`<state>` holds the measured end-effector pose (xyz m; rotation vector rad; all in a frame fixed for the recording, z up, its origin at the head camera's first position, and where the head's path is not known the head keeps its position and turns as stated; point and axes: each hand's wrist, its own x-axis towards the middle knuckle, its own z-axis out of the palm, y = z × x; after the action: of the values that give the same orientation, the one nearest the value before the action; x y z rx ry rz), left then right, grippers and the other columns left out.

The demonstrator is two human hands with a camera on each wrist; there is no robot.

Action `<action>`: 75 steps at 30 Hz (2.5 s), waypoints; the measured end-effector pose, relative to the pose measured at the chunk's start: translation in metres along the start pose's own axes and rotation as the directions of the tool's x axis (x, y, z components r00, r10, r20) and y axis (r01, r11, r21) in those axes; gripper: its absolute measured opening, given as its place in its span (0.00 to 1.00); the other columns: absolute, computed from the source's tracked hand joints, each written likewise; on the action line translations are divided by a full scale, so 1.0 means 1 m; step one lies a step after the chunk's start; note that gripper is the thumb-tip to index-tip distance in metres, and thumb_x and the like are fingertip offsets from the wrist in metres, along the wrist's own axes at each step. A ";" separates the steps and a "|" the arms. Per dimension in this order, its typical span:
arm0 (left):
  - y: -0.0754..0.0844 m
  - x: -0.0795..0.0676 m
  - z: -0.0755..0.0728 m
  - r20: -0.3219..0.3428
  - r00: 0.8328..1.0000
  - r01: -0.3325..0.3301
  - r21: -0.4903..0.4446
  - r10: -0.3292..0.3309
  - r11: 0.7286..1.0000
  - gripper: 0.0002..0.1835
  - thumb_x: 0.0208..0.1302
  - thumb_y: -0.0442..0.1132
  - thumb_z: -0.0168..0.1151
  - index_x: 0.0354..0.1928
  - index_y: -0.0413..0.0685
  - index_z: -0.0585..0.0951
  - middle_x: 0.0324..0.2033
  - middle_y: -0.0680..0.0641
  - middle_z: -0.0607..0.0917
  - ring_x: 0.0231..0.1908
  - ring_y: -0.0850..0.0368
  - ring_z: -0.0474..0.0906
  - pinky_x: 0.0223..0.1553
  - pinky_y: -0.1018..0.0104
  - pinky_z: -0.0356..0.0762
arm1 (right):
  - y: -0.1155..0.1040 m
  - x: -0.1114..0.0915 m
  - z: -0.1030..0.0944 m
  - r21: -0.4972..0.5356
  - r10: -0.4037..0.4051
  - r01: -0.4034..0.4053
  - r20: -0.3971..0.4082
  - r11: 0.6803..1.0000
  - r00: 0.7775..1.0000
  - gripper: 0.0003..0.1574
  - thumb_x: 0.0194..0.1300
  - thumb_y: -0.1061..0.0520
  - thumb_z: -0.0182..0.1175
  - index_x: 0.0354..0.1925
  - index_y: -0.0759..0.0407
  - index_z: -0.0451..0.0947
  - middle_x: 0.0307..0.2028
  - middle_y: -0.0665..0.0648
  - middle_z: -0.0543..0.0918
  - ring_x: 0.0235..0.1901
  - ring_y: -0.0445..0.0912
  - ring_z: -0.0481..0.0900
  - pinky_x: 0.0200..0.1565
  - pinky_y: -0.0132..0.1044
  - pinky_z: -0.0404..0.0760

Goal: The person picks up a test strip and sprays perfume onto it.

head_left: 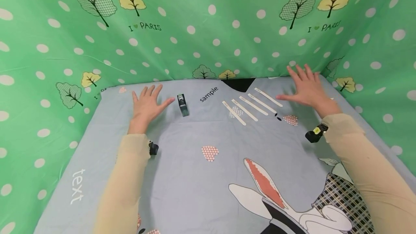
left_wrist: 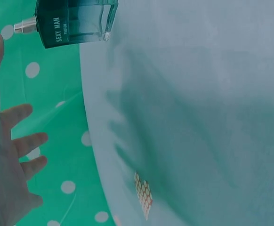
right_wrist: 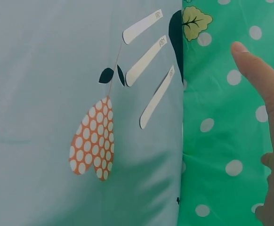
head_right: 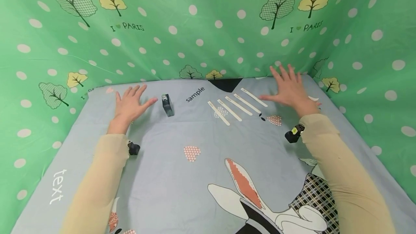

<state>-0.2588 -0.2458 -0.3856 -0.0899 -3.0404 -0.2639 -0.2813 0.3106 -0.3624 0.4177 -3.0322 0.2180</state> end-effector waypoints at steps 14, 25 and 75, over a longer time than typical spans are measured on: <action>0.006 0.001 0.009 -0.020 0.999 -0.051 -0.027 0.050 0.998 0.49 0.63 0.80 0.39 0.76 0.56 0.60 0.76 0.41 0.61 0.76 0.36 0.51 0.73 0.28 0.31 | -0.003 0.000 0.013 0.036 0.002 -0.003 0.027 0.999 1.000 0.76 0.54 0.20 0.60 0.80 0.50 0.32 0.78 0.70 0.43 0.76 0.71 0.34 0.70 0.75 0.42; 0.012 0.001 0.014 -0.035 0.996 -0.089 -0.076 0.087 0.993 0.45 0.66 0.74 0.46 0.76 0.53 0.62 0.75 0.41 0.62 0.76 0.39 0.54 0.76 0.35 0.33 | -0.010 -0.002 0.018 0.067 0.003 -0.006 0.038 0.998 0.999 0.76 0.54 0.20 0.61 0.80 0.53 0.34 0.78 0.68 0.49 0.76 0.71 0.38 0.72 0.71 0.44; 0.034 0.002 0.034 0.005 0.988 -0.138 -0.419 0.154 0.898 0.36 0.68 0.56 0.63 0.71 0.45 0.67 0.67 0.38 0.72 0.68 0.39 0.68 0.70 0.43 0.64 | -0.019 -0.006 0.050 0.361 0.156 -0.154 0.024 0.920 0.988 0.64 0.63 0.25 0.58 0.79 0.56 0.43 0.75 0.71 0.56 0.71 0.71 0.56 0.67 0.70 0.58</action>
<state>-0.2613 -0.2065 -0.4130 -0.3541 -2.9366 -0.9050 -0.2728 0.2868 -0.4102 0.1931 -3.0171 0.7964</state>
